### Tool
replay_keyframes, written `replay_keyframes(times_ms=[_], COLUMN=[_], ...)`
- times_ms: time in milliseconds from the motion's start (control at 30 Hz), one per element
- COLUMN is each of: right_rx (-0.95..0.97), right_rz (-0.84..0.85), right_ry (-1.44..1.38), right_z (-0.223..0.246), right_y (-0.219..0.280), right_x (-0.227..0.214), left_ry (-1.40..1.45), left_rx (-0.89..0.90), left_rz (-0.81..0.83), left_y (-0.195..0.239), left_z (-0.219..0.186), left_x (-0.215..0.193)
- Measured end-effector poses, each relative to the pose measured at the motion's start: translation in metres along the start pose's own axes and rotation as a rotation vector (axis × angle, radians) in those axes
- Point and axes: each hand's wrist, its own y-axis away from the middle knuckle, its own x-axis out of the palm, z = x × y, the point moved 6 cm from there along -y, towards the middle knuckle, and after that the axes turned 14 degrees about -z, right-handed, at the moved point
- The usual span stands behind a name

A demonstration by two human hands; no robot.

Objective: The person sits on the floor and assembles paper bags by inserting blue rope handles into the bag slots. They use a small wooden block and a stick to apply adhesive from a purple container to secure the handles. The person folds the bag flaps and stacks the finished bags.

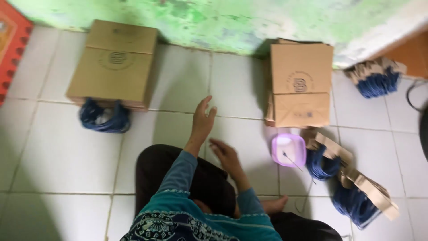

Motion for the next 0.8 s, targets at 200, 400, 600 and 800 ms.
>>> replay_keyframes(times_ms=[200,400,600,800], right_rx=[-0.075,0.249,0.172,0.074], right_rz=[-0.871,-1.091,-0.951,-0.986], right_ry=[-0.107,0.331,0.57,0.609], right_z=[-0.015,-0.172,-0.183,-0.157], right_y=[-0.057,-0.11,-0.122,-0.115], right_x=[-0.258,-0.397,-0.394,-0.388], left_ry=[0.039,-0.007,-0.158,-0.185], left_rx=[-0.122,-0.056,0.183,0.163], left_rz=[0.133,0.094,-0.144,-0.188], left_y=[0.03,0.041,0.042,0.042], left_z=[0.041,0.02,0.018,0.027], left_x=[0.174,0.273,0.307,0.311])
